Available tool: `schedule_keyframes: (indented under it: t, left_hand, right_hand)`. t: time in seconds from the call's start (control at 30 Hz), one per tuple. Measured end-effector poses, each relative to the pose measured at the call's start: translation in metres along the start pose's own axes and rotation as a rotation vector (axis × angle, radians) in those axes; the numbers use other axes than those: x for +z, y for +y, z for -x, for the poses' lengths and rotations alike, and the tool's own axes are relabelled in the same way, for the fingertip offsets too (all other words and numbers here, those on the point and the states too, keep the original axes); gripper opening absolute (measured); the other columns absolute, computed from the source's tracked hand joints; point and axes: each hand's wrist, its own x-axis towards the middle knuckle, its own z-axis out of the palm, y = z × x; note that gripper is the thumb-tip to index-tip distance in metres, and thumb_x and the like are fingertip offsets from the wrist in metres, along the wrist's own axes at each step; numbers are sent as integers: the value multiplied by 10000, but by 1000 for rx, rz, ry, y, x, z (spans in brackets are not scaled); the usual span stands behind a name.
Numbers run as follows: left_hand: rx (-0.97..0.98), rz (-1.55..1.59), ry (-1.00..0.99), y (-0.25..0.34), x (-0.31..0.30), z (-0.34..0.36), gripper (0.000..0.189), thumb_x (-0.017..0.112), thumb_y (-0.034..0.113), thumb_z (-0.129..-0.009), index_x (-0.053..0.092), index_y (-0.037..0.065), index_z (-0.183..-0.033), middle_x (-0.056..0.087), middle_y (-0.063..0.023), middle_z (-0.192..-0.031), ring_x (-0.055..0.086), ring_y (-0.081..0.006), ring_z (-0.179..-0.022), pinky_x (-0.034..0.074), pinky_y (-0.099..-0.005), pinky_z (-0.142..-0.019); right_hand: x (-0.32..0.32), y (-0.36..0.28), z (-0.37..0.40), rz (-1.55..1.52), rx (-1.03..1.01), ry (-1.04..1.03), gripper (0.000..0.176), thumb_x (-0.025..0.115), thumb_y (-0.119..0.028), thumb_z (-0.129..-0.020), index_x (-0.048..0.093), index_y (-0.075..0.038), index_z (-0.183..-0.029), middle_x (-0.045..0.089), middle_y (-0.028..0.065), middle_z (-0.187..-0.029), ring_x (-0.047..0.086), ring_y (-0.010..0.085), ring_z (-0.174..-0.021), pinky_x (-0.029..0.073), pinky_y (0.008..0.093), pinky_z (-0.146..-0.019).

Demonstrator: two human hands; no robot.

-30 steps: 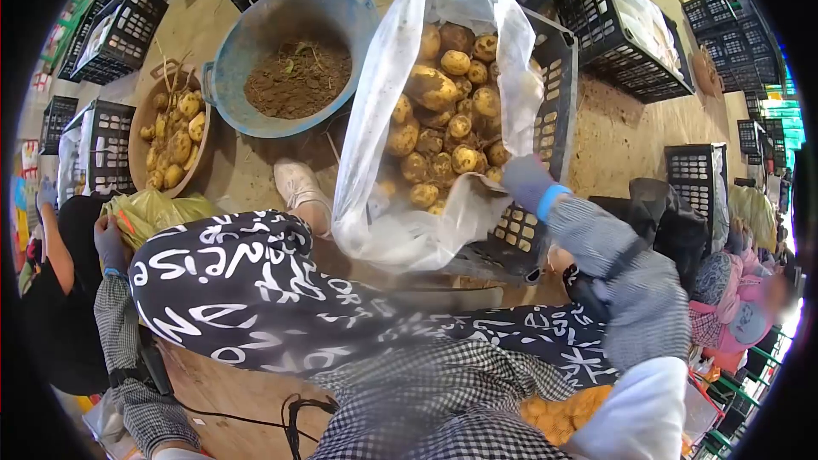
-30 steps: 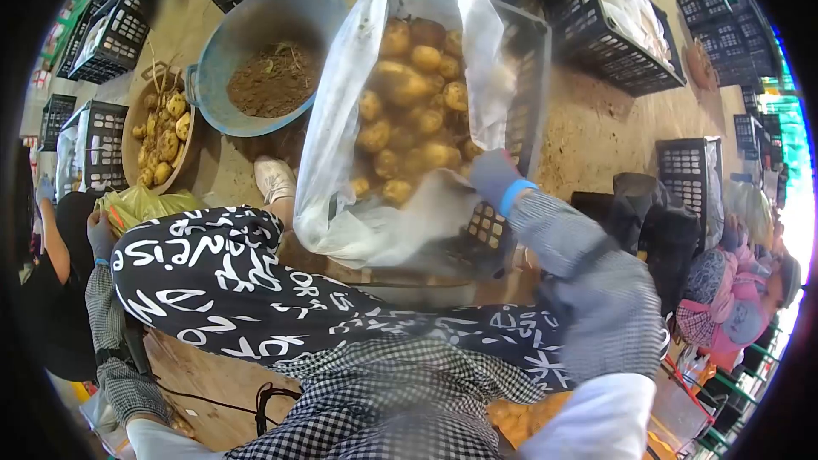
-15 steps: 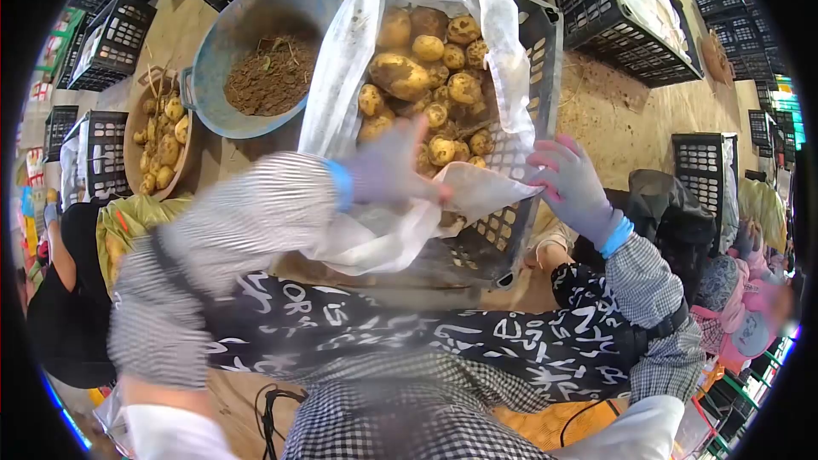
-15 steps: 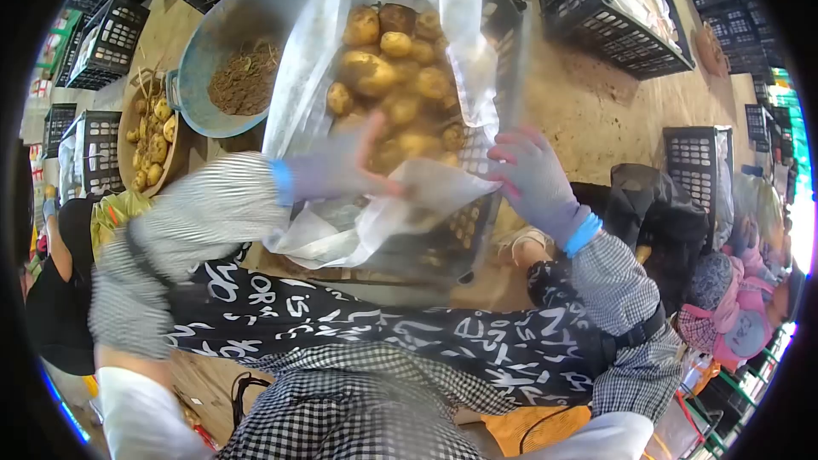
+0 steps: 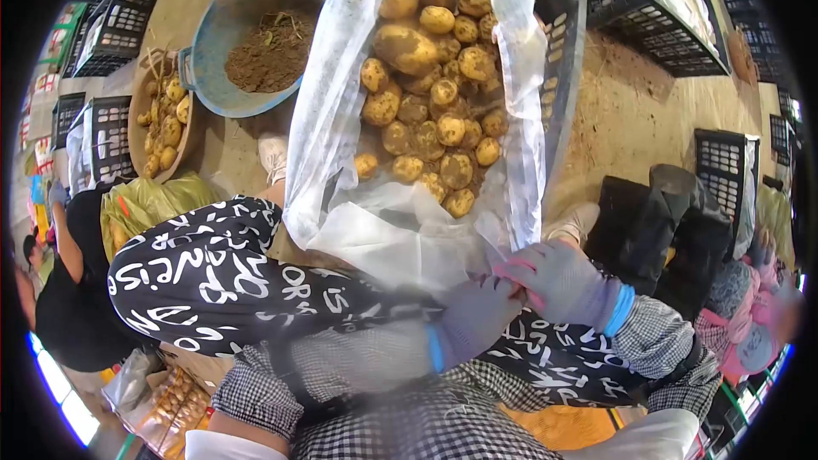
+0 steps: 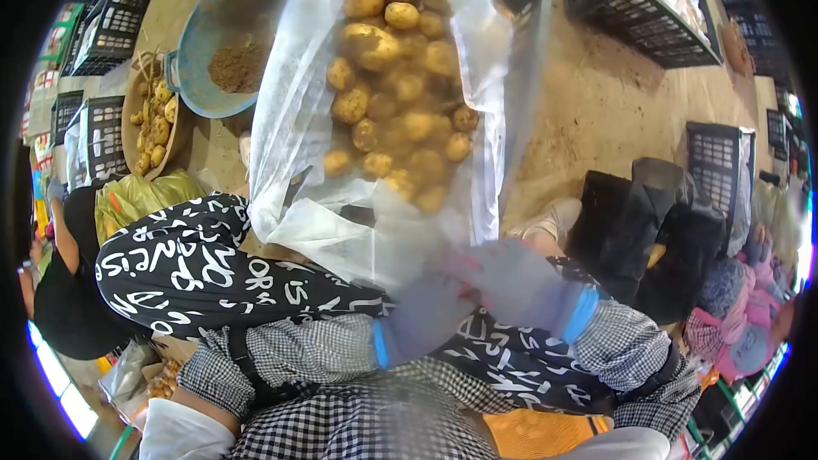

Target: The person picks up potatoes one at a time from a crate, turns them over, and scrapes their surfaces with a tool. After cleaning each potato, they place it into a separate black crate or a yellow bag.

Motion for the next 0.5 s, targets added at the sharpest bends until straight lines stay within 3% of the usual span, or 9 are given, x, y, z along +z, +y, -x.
schedule_keyframes:
  t: [0.07, 0.1, 0.2, 0.27, 0.3, 0.37, 0.43, 0.5]
  left_hand:
    - [119, -110, 15, -4, 1, 11, 324, 565, 170, -833, 601, 108, -1149, 546, -85, -1126, 561, -243, -1045, 488, -358, -797]
    - [113, -127, -8, -5, -3, 15, 277, 552, 199, -853, 628, 103, -1101, 588, -101, -1038, 553, -250, -1075, 453, -346, -862]
    - [185, -80, -129, -7, -32, 23, 213, 618, 213, -803, 628, 56, -947, 612, -87, -915, 580, -277, -1018, 492, -399, -803]
    - [96, 50, -84, -8, -84, -12, 167, 623, 213, -806, 637, 74, -897, 619, -119, -949, 619, -324, -843, 506, -447, -714]
    - [99, 89, 85, -20, -107, -37, 157, 621, 201, -811, 646, 80, -908, 632, -130, -985, 622, -340, -767, 509, -462, -678]
    - [-33, -209, 314, -61, -117, -84, 172, 621, 203, -837, 673, 104, -967, 649, -129, -1078, 645, -342, -773, 525, -452, -654]
    - [-187, -358, -160, -128, -74, -130, 251, 629, 246, -865, 667, 126, -1082, 641, -124, -1149, 656, -324, -947, 532, -438, -702]
    - [51, -615, -420, -184, -11, -142, 331, 625, 316, -876, 653, 141, -1155, 648, -109, -1165, 653, -317, -1031, 542, -442, -730]
  right_hand:
    - [26, -3, 19, -100, 208, -16, 436, 578, -46, -695, 612, -87, -1127, 629, 103, -1037, 636, 313, -922, 527, 413, -775]
    - [35, -3, 22, -135, 228, 57, 403, 571, -38, -708, 608, -84, -1107, 621, 112, -1011, 633, 323, -893, 524, 413, -759]
    - [54, -2, 26, -206, 279, 237, 331, 554, -21, -736, 600, -77, -1059, 607, 131, -958, 626, 344, -842, 520, 415, -729]
    - [59, -3, 26, -219, 302, 266, 314, 549, -15, -741, 600, -74, -1045, 610, 134, -957, 627, 342, -855, 521, 417, -736]
    - [52, -8, 28, -252, 411, 157, 290, 590, -65, -773, 589, -98, -1061, 603, 134, -1023, 612, 335, -962, 493, 438, -820]
    - [55, -12, 28, -242, 393, 202, 284, 582, -69, -785, 594, -103, -1067, 610, 132, -1028, 612, 332, -968, 490, 436, -829]
    - [49, -17, 33, -206, 371, 202, 280, 574, -79, -815, 600, -108, -1092, 622, 129, -1043, 611, 328, -979, 484, 429, -852]
    - [30, -28, 42, -143, 405, 309, 232, 583, -62, -814, 621, -90, -1041, 640, 137, -1010, 621, 341, -932, 502, 431, -818]
